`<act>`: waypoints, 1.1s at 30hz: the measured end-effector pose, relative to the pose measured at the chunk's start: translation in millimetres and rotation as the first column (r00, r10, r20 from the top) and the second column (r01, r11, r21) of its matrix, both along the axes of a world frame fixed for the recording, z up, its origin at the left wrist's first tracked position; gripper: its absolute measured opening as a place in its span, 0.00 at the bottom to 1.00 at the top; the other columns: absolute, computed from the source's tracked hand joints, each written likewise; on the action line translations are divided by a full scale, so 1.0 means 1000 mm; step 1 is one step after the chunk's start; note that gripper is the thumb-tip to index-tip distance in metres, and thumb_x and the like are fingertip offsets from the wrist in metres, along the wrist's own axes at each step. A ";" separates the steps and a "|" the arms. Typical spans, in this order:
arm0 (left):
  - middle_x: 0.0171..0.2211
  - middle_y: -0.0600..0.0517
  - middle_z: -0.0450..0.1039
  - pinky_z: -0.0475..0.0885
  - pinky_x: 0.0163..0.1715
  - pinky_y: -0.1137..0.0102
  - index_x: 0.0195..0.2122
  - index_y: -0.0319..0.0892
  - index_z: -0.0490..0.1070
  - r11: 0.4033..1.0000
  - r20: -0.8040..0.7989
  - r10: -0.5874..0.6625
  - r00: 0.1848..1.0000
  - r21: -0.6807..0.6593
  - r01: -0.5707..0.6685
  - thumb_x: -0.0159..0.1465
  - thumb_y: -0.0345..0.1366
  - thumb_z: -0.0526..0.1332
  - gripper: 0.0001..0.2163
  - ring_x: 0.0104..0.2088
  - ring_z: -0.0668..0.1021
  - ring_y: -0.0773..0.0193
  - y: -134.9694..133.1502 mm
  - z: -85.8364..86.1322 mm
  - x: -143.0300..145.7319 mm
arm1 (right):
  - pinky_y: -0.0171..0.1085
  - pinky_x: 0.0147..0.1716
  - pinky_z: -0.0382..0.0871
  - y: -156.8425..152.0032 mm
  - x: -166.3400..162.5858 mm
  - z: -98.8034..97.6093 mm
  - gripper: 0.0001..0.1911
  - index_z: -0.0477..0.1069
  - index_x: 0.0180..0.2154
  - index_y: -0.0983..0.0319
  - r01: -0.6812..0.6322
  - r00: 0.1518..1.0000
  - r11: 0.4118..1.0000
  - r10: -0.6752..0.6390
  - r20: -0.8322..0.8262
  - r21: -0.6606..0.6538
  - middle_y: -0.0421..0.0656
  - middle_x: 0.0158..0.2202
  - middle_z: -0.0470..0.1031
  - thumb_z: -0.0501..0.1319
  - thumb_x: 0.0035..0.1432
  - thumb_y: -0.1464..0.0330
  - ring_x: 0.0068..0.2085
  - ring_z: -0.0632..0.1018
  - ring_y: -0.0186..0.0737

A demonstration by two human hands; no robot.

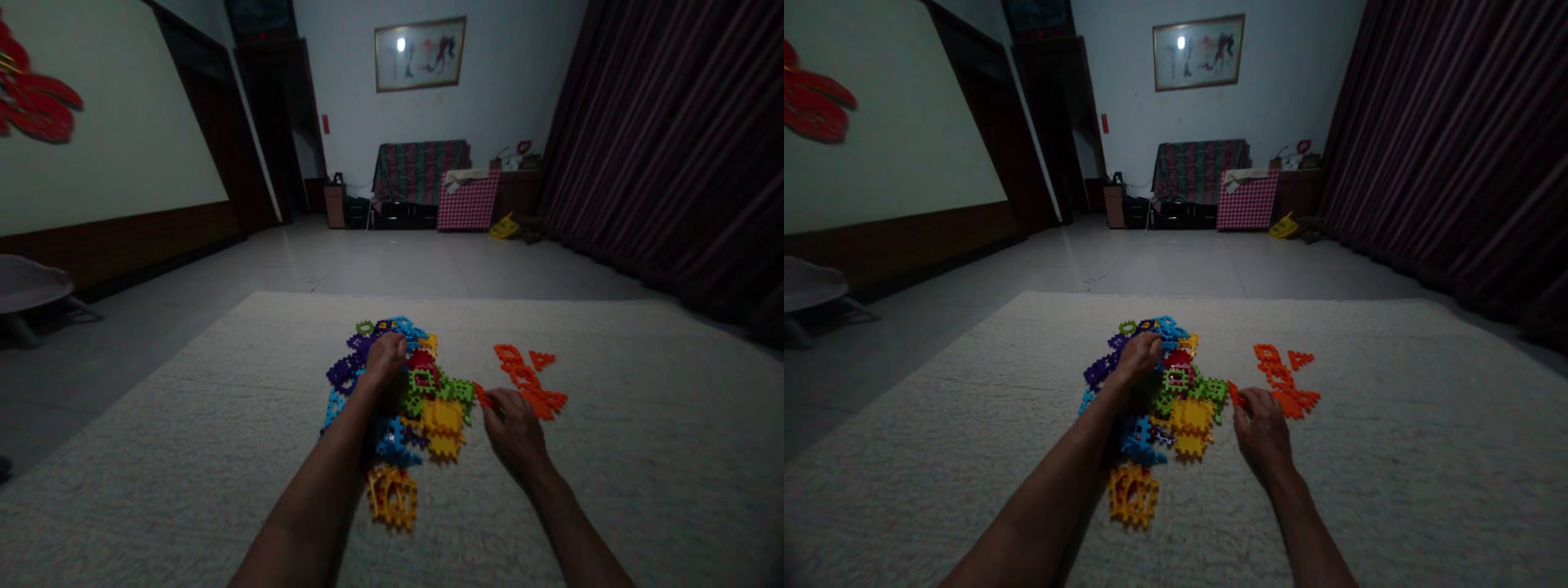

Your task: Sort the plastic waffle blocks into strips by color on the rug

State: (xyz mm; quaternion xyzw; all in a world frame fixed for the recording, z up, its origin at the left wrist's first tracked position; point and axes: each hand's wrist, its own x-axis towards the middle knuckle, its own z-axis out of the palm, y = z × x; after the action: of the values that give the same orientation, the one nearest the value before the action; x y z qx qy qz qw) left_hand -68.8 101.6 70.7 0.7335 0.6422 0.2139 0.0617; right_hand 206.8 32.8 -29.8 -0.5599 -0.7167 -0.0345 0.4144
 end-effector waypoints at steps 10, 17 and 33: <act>0.58 0.44 0.72 0.65 0.59 0.62 0.58 0.43 0.69 0.990 -0.049 0.101 0.994 -0.092 -0.106 0.67 0.39 0.54 0.19 0.58 0.72 0.55 0.032 -0.026 -0.027 | 0.46 0.44 0.70 0.001 0.000 0.001 0.12 0.75 0.40 0.60 0.010 1.000 1.000 -0.010 -0.004 0.015 0.49 0.40 0.77 0.56 0.58 0.65 0.41 0.75 0.47; 0.60 0.45 0.70 0.64 0.60 0.59 0.61 0.44 0.65 0.991 -0.100 0.033 0.994 -0.127 -0.045 0.67 0.39 0.53 0.21 0.60 0.70 0.53 0.007 -0.024 -0.008 | 0.46 0.44 0.69 0.000 -0.001 0.001 0.12 0.75 0.40 0.59 0.015 1.000 1.000 -0.015 -0.016 -0.003 0.49 0.41 0.77 0.55 0.61 0.62 0.41 0.74 0.47; 0.65 0.41 0.61 0.65 0.59 0.54 0.62 0.45 0.63 0.990 -0.077 0.038 0.996 -0.133 -0.048 0.68 0.44 0.52 0.22 0.64 0.64 0.49 0.037 -0.005 0.027 | 0.47 0.44 0.70 0.001 0.002 -0.002 0.11 0.73 0.41 0.59 -0.008 1.000 1.000 0.008 -0.007 0.006 0.48 0.41 0.76 0.55 0.61 0.63 0.42 0.75 0.48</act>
State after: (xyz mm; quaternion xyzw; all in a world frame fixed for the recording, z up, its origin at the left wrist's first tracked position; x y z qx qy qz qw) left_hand -42.2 138.5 65.8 0.7210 0.6727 0.1440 0.0824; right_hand 209.1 33.5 -31.9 -0.5559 -0.7174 -0.0329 0.4185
